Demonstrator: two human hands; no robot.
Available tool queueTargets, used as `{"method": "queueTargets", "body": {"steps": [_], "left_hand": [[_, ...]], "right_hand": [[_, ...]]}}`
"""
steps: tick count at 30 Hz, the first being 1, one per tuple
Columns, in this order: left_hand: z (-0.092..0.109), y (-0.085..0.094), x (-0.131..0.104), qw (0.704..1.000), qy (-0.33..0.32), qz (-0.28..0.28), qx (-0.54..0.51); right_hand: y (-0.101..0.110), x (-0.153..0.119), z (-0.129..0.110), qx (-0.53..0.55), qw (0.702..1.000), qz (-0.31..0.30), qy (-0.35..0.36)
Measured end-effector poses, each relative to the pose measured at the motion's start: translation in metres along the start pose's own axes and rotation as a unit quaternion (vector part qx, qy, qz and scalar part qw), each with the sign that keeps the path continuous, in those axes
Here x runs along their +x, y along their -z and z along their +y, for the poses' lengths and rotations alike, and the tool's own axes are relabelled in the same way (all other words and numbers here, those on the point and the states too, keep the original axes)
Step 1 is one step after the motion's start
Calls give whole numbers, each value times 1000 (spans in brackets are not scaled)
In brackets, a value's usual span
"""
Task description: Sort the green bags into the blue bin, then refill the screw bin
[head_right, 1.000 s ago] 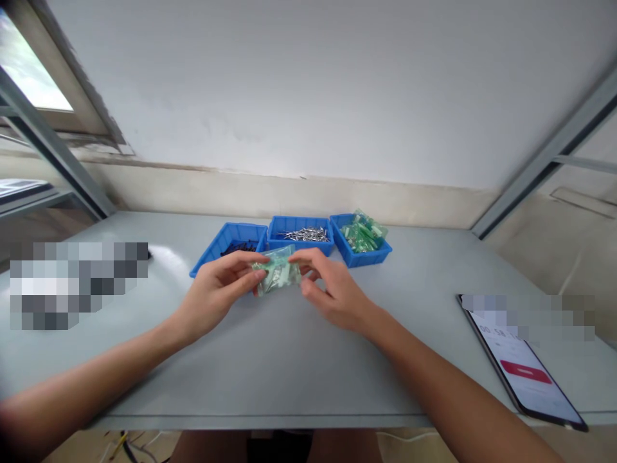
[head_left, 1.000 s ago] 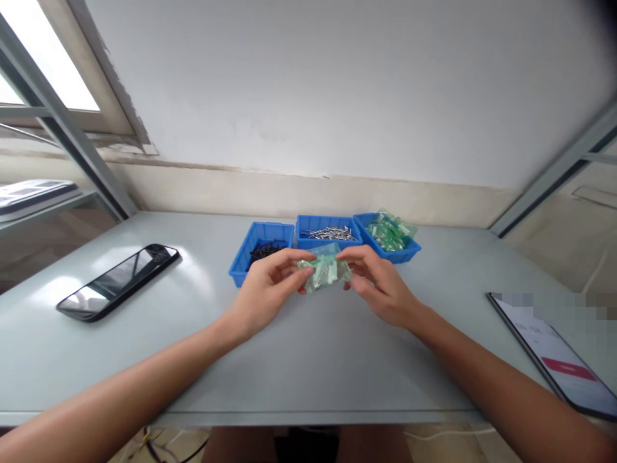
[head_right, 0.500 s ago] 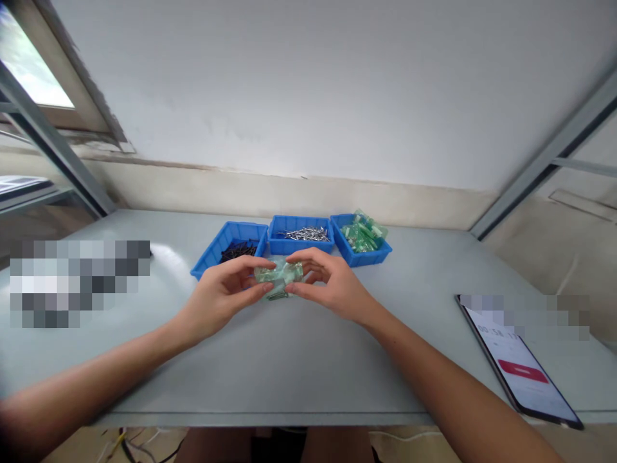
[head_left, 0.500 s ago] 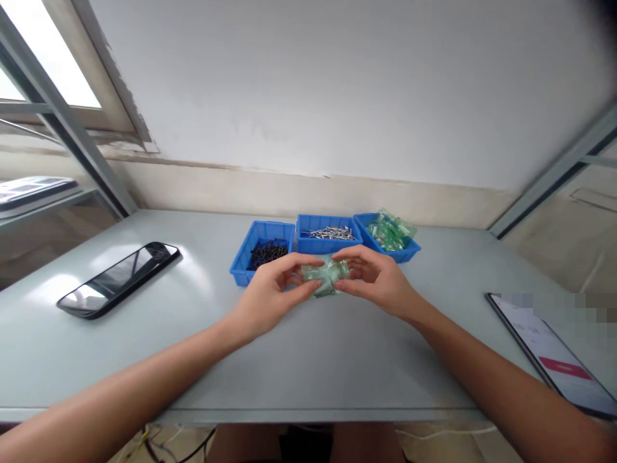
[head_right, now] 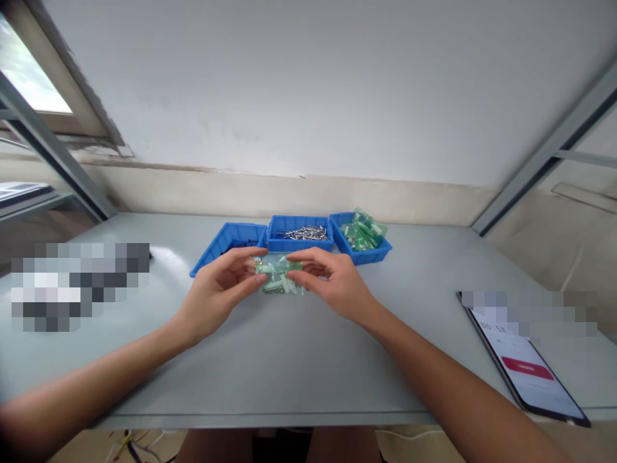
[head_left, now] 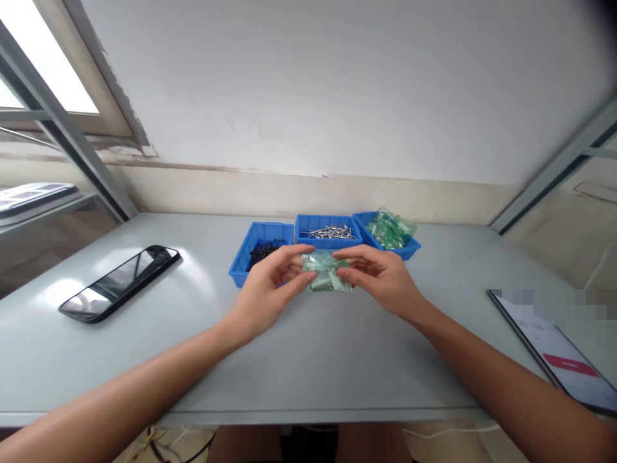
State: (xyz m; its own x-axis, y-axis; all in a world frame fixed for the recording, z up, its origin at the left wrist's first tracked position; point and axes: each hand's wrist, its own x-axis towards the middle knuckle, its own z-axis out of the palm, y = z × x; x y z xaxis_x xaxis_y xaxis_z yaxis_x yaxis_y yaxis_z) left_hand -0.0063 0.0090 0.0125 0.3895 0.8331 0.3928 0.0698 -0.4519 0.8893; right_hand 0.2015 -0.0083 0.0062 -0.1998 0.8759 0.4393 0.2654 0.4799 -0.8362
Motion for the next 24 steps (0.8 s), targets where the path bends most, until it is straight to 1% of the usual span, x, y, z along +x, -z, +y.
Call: {"method": "queueTargets", "body": {"steps": [6, 10, 13, 18, 22, 24], "left_hand": [[4, 0, 0, 998, 5, 28, 58], [4, 1, -2, 997, -9, 31, 68], [3, 1, -3, 996, -21, 27, 85], [3, 1, -4, 996, -28, 41, 73], [5, 0, -2, 998, 3, 56, 21], [6, 1, -1, 998, 18, 49, 25]], "right_hand": [[1, -1, 1, -74, 996, 15, 41], [0, -2, -2, -112, 991, 24, 64], [-2, -3, -6, -113, 990, 36, 77], [-6, -7, -9, -48, 997, 51, 34], [-6, -6, -8, 1, 999, 40, -2], [-5, -3, -7, 30, 999, 28, -33]]}}
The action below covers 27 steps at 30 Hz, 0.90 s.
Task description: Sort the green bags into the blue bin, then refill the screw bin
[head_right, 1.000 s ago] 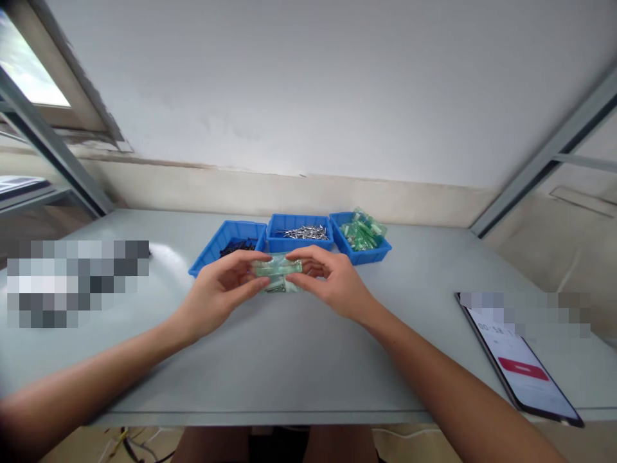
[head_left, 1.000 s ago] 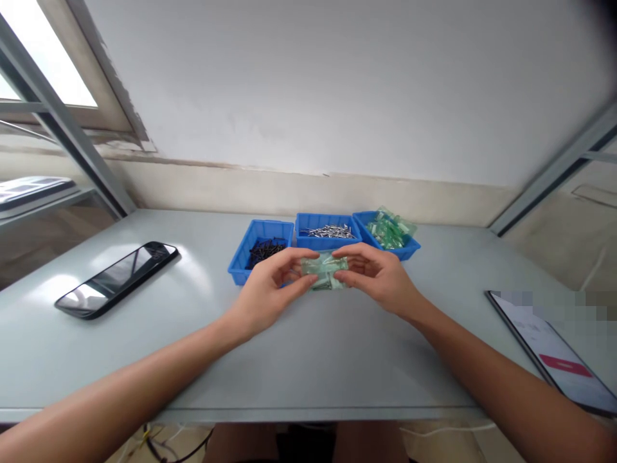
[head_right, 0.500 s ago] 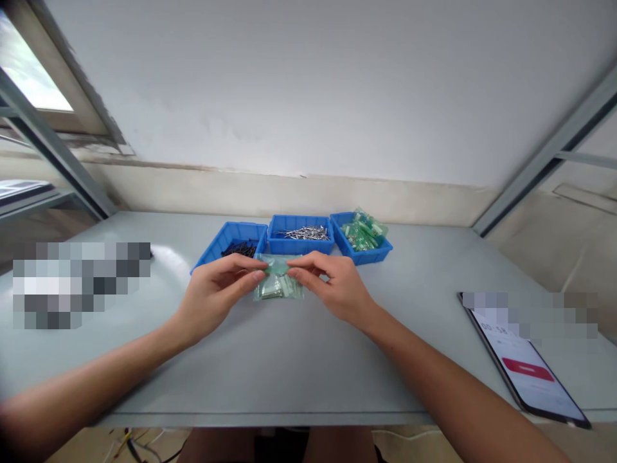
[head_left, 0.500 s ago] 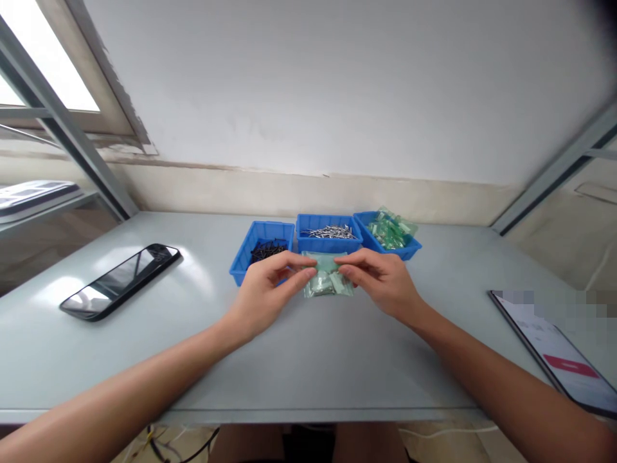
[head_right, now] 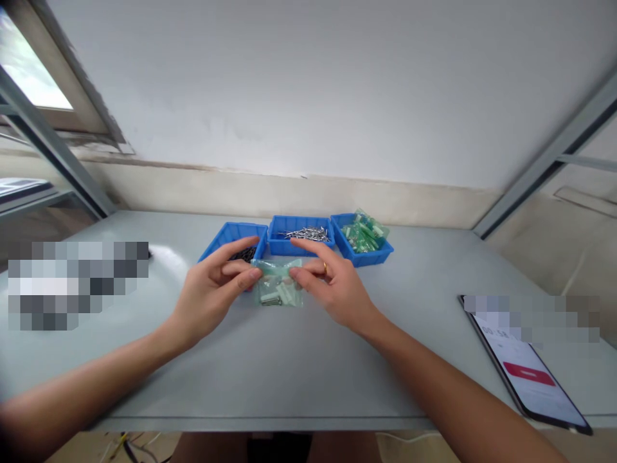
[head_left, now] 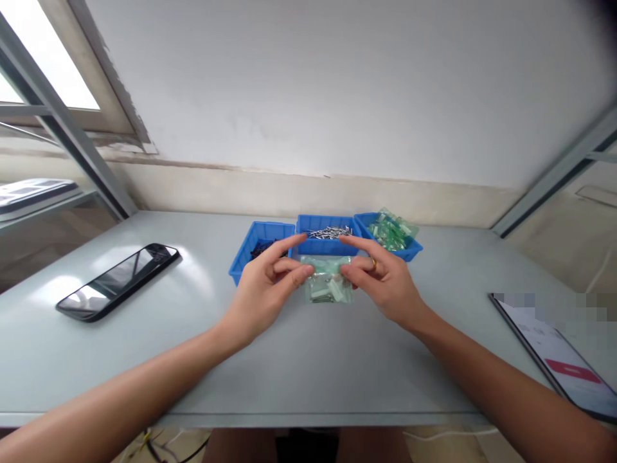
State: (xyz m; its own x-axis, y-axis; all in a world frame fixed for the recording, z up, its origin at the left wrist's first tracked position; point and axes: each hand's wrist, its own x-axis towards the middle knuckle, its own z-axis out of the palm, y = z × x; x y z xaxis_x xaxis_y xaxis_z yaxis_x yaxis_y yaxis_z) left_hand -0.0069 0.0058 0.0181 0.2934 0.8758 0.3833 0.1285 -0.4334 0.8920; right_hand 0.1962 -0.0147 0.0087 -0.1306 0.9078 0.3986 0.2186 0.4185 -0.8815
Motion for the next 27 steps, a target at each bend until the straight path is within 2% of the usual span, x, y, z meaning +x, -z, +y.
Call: {"method": "queueTargets", "body": {"steps": [5, 10, 14, 16, 18, 19, 20, 21, 22, 24, 26, 27], "left_hand": [[-1, 1, 2, 999, 3, -7, 45], [-4, 1, 1, 998, -11, -21, 65], [-4, 3, 3, 998, 1, -59, 39], [-5, 5, 5, 998, 1, -61, 1], [-5, 8, 6, 999, -15, -38, -27], [-5, 9, 7, 999, -28, -21, -28], [-4, 11, 7, 999, -40, -7, -21], [-3, 12, 8, 999, -50, 6, -5], [-3, 14, 10, 998, -58, 18, 20], [-1, 19, 14, 991, -75, 44, 98], [-1, 29, 23, 969, -89, 73, 220], [-2, 36, 28, 953, -83, 78, 280]], "right_hand": [[5, 9, 1, 18, 995, -66, -75], [3, 10, 1, 16, 995, -85, -58], [1, 8, 2, 12, 995, -92, -39], [7, 10, 3, -15, 998, -57, -23], [23, 15, 4, -91, 995, 39, 8], [34, 18, 6, -154, 980, 124, 32], [46, 21, 9, -220, 950, 214, 62], [59, 25, 14, -284, 912, 281, 90], [72, 28, 19, -334, 881, 317, 108], [92, 34, 34, -425, 843, 314, 100], [103, 38, 50, -497, 833, 238, 46], [106, 39, 57, -507, 839, 196, 27]]}}
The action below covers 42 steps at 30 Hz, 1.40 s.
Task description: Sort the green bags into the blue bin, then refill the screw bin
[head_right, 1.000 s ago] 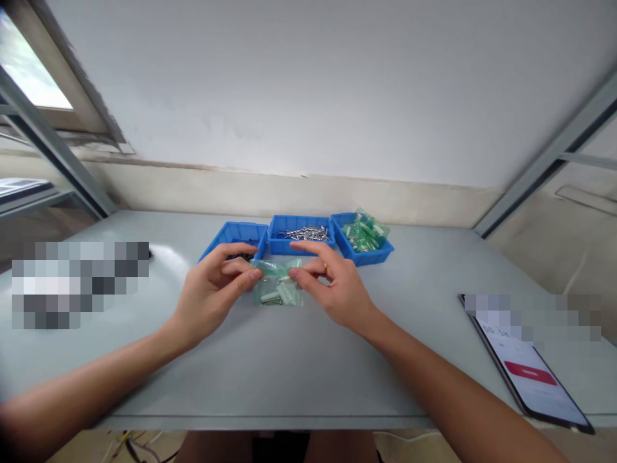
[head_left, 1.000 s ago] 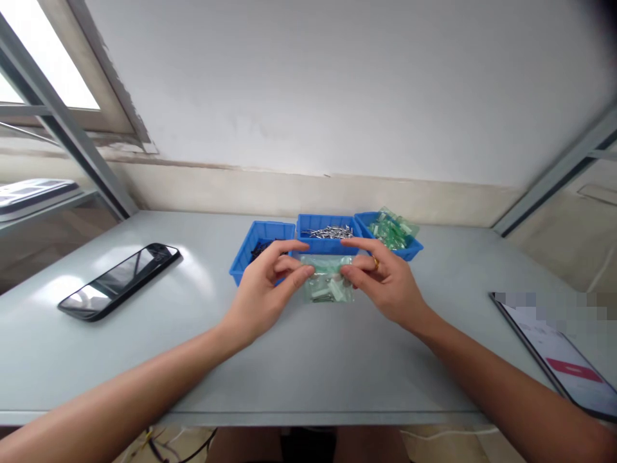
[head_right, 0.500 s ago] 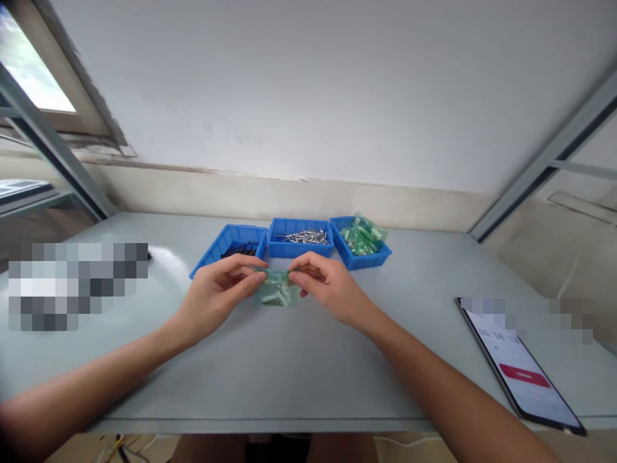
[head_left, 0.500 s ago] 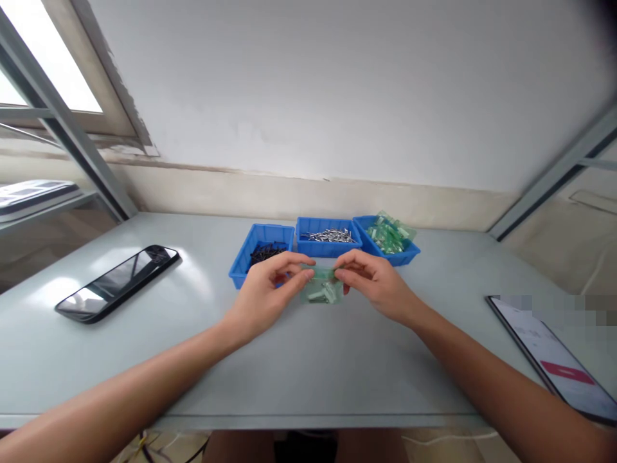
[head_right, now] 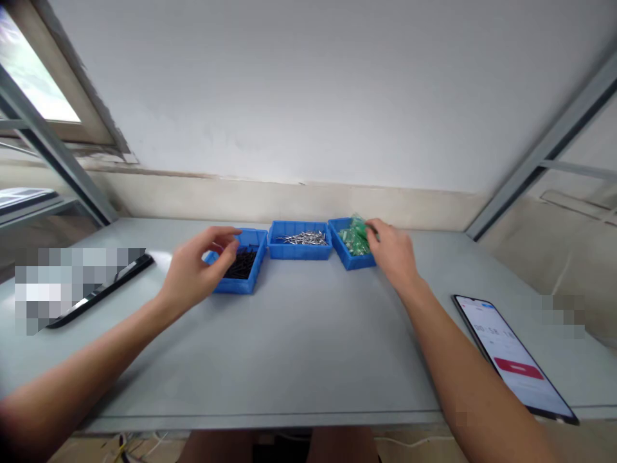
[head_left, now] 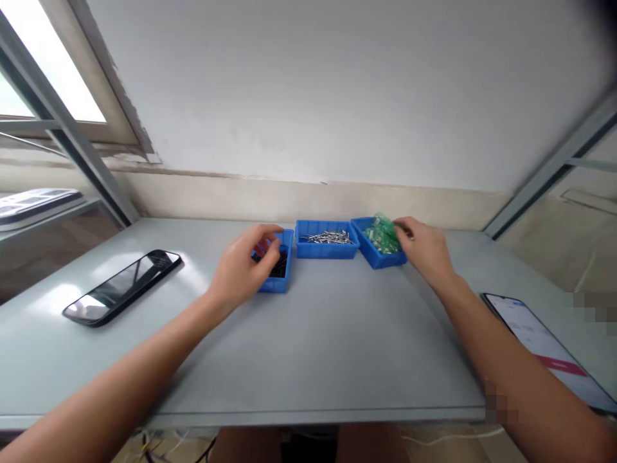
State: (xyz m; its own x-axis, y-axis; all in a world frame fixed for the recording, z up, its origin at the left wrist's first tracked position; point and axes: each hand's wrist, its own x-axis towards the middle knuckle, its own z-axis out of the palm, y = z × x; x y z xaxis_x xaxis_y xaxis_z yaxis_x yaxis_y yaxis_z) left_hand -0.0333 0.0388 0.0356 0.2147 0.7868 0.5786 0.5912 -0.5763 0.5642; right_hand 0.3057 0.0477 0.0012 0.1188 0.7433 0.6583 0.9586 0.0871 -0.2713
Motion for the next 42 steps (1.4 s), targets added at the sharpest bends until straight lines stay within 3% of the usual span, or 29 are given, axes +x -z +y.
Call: {"method": "queueTargets", "body": {"steps": [3, 6, 8, 11, 13, 15, 19, 22, 25, 29, 33, 35, 38, 42], "left_hand": [[-26, 13, 19, 991, 37, -35, 124], [-57, 24, 32, 975, 136, -100, 148], [-71, 27, 35, 964, 212, -149, 62], [-77, 26, 35, 954, 233, -187, -1], [-74, 25, 34, 953, 235, -191, -30], [-69, 23, 32, 954, 237, -176, -58], [-53, 18, 28, 958, 240, -126, -95], [-40, 16, 25, 949, 264, -116, -124], [-27, 14, 22, 950, 265, -110, -124], [-13, 15, 17, 954, 247, -136, -104], [-1, 14, 8, 976, 181, -120, -11], [4, 13, 5, 981, 136, -139, 20], [5, 11, 2, 982, 84, -166, 39], [2, 6, 1, 984, 48, -167, 49]], "right_hand": [[-13, -3, 6, -8, 999, -51, 4], [-15, -5, 4, -10, 999, -53, -3], [-12, -5, -2, -13, 1000, -21, 4], [-7, -6, -18, 6, 996, 82, 39], [-5, -9, -33, 60, 991, 101, 68], [-6, -16, -51, 125, 986, 57, 89], [-10, -35, -82, 196, 960, -141, 140], [-9, -47, -96, 270, 900, -321, 121], [-6, -53, -102, 322, 844, -422, 81], [-2, -56, -110, 346, 825, -439, 85], [0, -59, -119, 321, 840, -407, 158], [0, -59, -121, 293, 846, -394, 209], [0, -59, -119, 267, 841, -394, 259], [0, -58, -114, 263, 843, -391, 260]]}}
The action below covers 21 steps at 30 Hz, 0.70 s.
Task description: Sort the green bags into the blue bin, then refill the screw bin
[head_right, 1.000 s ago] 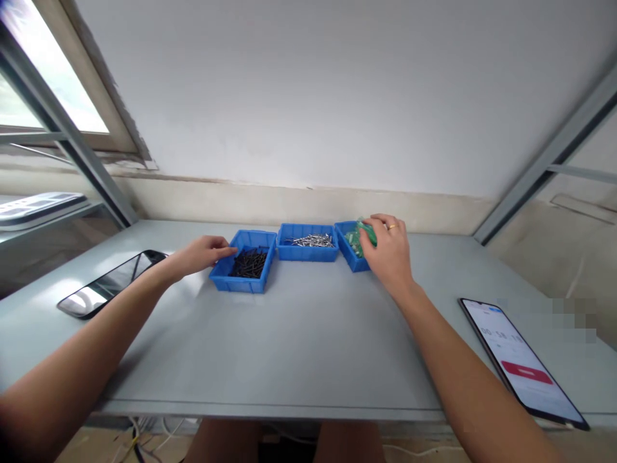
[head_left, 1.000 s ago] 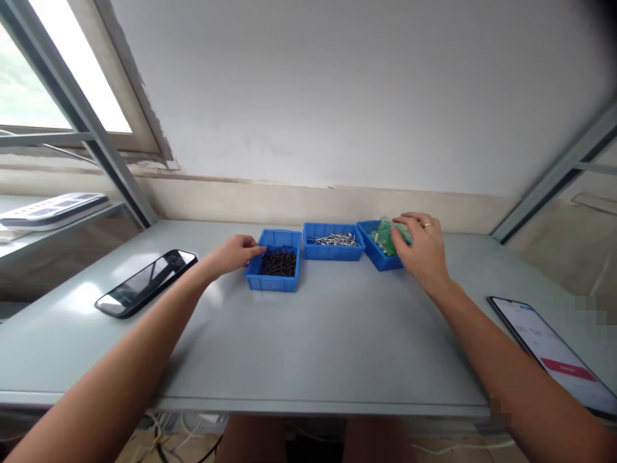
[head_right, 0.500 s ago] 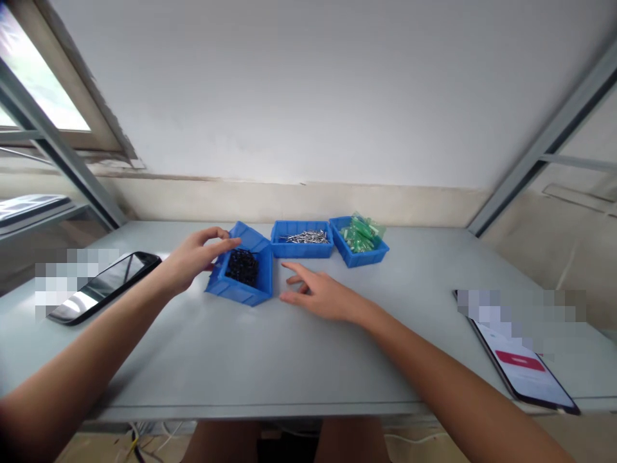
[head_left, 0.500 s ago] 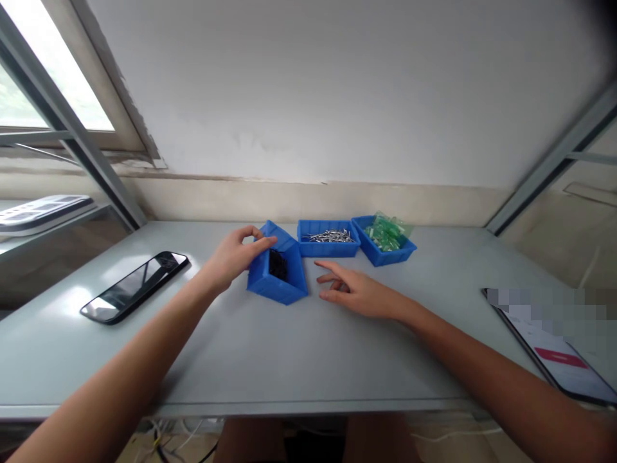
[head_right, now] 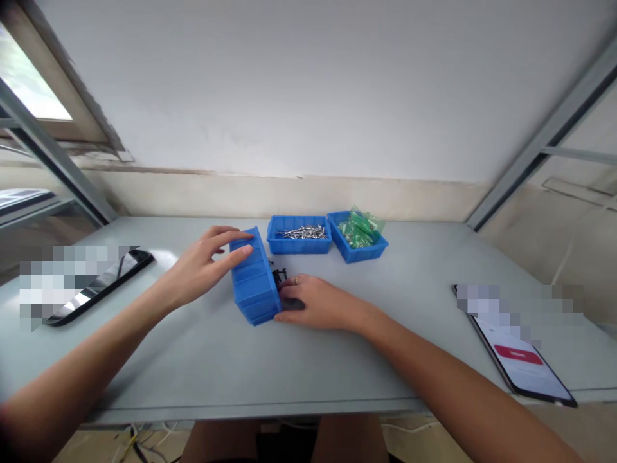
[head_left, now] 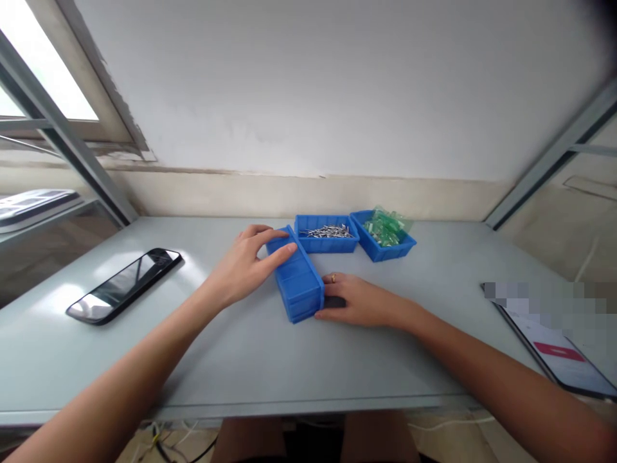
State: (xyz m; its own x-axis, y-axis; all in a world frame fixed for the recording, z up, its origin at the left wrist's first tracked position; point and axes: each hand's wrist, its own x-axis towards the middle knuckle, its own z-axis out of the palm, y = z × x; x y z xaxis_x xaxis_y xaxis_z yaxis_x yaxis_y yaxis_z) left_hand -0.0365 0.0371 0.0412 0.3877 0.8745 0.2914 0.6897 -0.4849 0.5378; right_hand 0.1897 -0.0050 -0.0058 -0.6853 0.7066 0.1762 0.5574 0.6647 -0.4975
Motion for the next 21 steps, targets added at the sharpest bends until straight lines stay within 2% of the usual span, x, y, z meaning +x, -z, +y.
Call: {"method": "queueTargets", "body": {"steps": [2, 7, 10, 15, 21], "left_hand": [[-1, -2, -1, 1000, -8, -26, -8], [-2, 3, -5, 988, -25, -145, -45], [-4, 6, -6, 980, -59, -186, -26], [-1, -2, -7, 984, -102, -142, 40], [6, -15, -9, 991, -111, -63, 36]], "right_hand": [[2, -1, 2, 5, 1000, 0, 2], [9, -2, 5, 31, 999, -22, -27], [11, -2, 5, 34, 999, -27, -26], [9, -2, 7, 39, 999, -17, -14], [10, -3, 16, 99, 993, -46, -33]]}}
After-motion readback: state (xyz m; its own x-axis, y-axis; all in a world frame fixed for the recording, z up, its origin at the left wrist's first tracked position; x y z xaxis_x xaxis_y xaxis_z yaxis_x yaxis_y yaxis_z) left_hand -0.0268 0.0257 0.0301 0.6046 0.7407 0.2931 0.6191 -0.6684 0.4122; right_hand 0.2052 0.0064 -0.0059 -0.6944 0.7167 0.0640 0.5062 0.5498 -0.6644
